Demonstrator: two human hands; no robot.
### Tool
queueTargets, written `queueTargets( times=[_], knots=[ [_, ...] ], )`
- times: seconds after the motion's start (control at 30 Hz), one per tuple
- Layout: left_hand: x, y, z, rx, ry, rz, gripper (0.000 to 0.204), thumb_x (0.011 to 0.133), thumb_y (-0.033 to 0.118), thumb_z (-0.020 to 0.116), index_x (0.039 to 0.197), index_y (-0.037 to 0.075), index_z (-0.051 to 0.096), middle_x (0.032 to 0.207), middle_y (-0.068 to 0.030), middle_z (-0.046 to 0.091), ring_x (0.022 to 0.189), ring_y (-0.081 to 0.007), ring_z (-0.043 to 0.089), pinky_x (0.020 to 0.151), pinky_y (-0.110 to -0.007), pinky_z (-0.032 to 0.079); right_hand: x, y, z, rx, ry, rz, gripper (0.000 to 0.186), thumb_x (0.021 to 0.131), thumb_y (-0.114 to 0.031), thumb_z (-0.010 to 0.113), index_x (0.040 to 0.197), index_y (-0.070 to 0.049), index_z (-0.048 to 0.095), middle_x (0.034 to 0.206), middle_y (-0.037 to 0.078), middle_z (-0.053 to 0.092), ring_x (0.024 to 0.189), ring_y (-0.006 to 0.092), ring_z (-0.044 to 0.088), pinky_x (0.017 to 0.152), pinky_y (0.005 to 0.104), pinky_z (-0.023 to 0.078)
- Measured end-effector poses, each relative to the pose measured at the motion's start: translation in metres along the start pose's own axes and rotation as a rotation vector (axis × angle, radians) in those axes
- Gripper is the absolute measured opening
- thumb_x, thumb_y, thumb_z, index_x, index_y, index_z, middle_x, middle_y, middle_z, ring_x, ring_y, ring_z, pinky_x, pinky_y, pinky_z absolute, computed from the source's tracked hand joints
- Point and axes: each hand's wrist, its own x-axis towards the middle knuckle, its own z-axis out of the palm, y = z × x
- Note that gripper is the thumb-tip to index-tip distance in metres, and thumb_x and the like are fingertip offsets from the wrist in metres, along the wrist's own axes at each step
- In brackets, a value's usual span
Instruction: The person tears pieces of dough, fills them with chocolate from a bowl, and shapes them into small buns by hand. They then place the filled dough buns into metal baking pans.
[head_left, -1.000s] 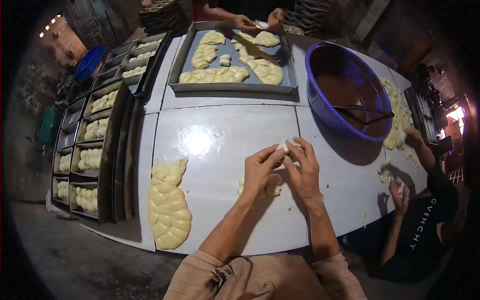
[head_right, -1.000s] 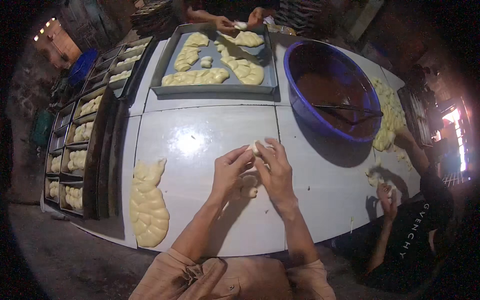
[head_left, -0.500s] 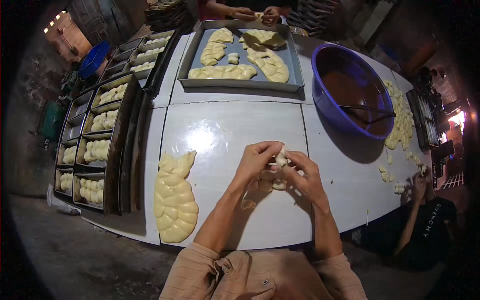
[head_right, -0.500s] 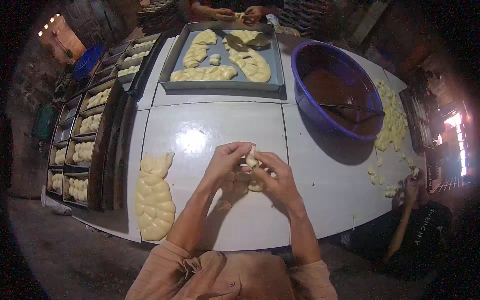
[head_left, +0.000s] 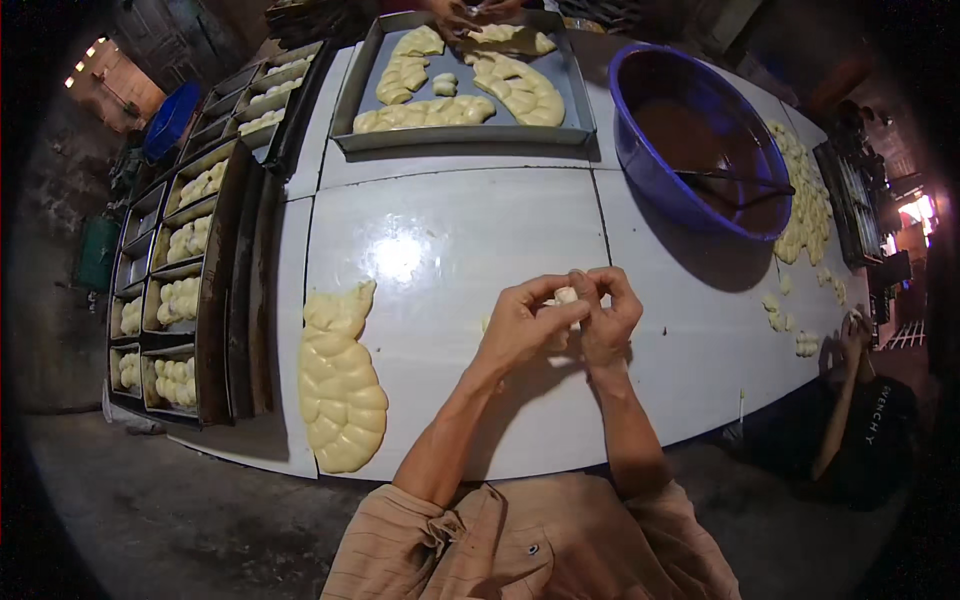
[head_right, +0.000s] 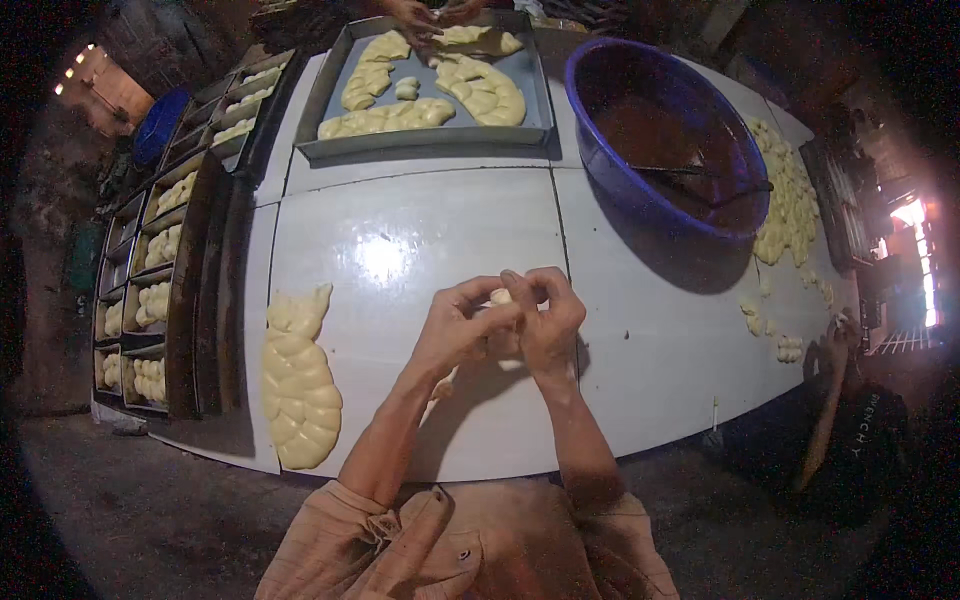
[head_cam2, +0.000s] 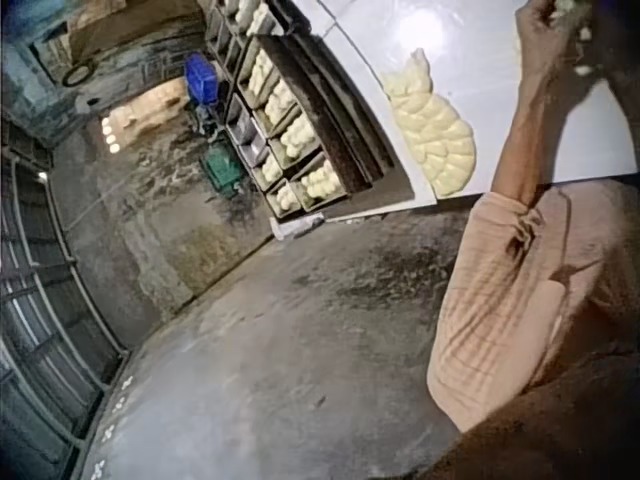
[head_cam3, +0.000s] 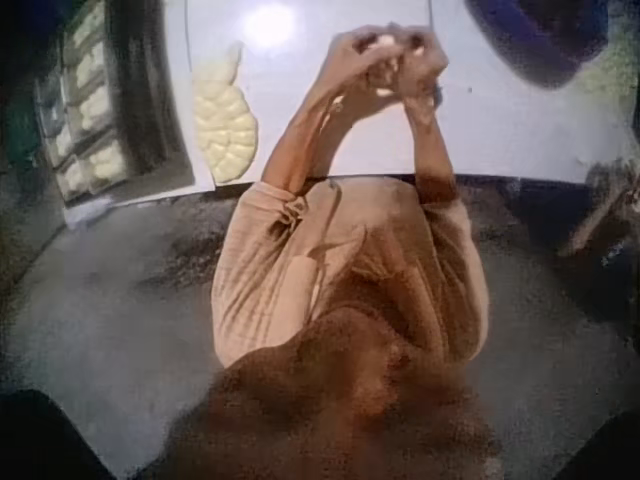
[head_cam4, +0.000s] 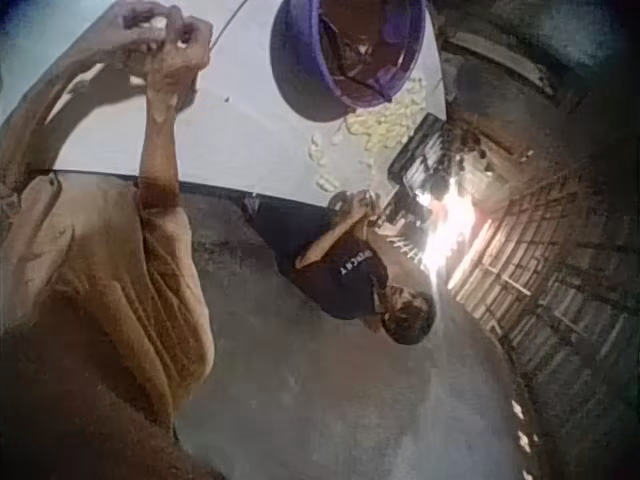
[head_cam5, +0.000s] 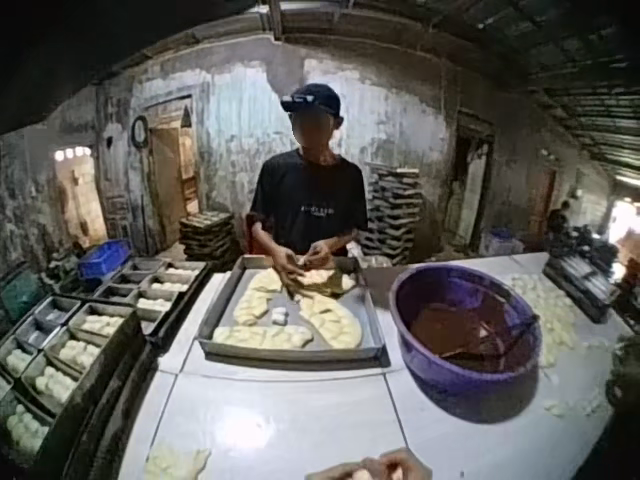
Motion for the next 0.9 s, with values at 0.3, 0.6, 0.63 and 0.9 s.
queueTargets(
  times=[0.3, 0.6, 0.63, 0.9],
  knots=[
    [-0.003, -0.029, 0.0, -0.201, -0.05, -0.109, 0.059, 0.104, 0.045, 0.052, 0.14, -0.002, 0.052, 0.086, -0.0065, 0.066, 0.071, -0.0105, 0.067, 0.064, -0.022, 0.054, -0.029, -0.016, -0.053, -0.08, -0.291, -0.02, 0.027, 0.092, -0.009, 0.07, 0.117, 0.0, 0.066, 0.11, 0.012, 0.068, 0.098, 0.0194, 0.066, 0.083, 0.0333, 0.056],
    [-0.068, -0.03, -0.087, 0.228, 0.342, 0.018, 0.058, 0.097, 0.029, 0.066, 0.146, 0.004, 0.049, 0.122, -0.017, 0.068, 0.079, -0.0146, 0.068, 0.072, -0.028, 0.054, -0.026, 0.001, -0.05, -0.345, -0.549, 0.156, 0.029, 0.095, -0.017, 0.063, 0.118, 0.0, 0.067, 0.109, 0.011, 0.067, 0.093, 0.0227, 0.067, 0.083, 0.0358, 0.052],
    [-0.082, -0.026, -0.095, 0.186, 0.383, 0.005, 0.053, 0.096, 0.027, 0.067, 0.141, 0.002, 0.054, 0.121, -0.0155, 0.069, 0.078, -0.0141, 0.069, 0.072, -0.027, 0.054, -0.022, -0.013, -0.05, -0.545, -0.512, 0.069, 0.029, 0.095, -0.016, 0.063, 0.119, 0.0, 0.067, 0.112, 0.012, 0.066, 0.094, 0.0234, 0.067, 0.085, 0.0364, 0.053],
    [-0.157, -0.013, -0.172, 0.375, 0.826, -0.008, 0.033, 0.095, 0.021, 0.069, 0.121, 0.001, 0.068, 0.1, -0.0112, 0.074, 0.081, -0.0159, 0.069, 0.069, -0.029, 0.054, 0.001, -0.051, 0.035, -0.383, -0.42, 0.066, 0.035, 0.092, -0.01, 0.063, 0.125, 0.001, 0.062, 0.111, 0.017, 0.066, 0.103, 0.0294, 0.065, 0.086, 0.0386, 0.055]
  ],
)
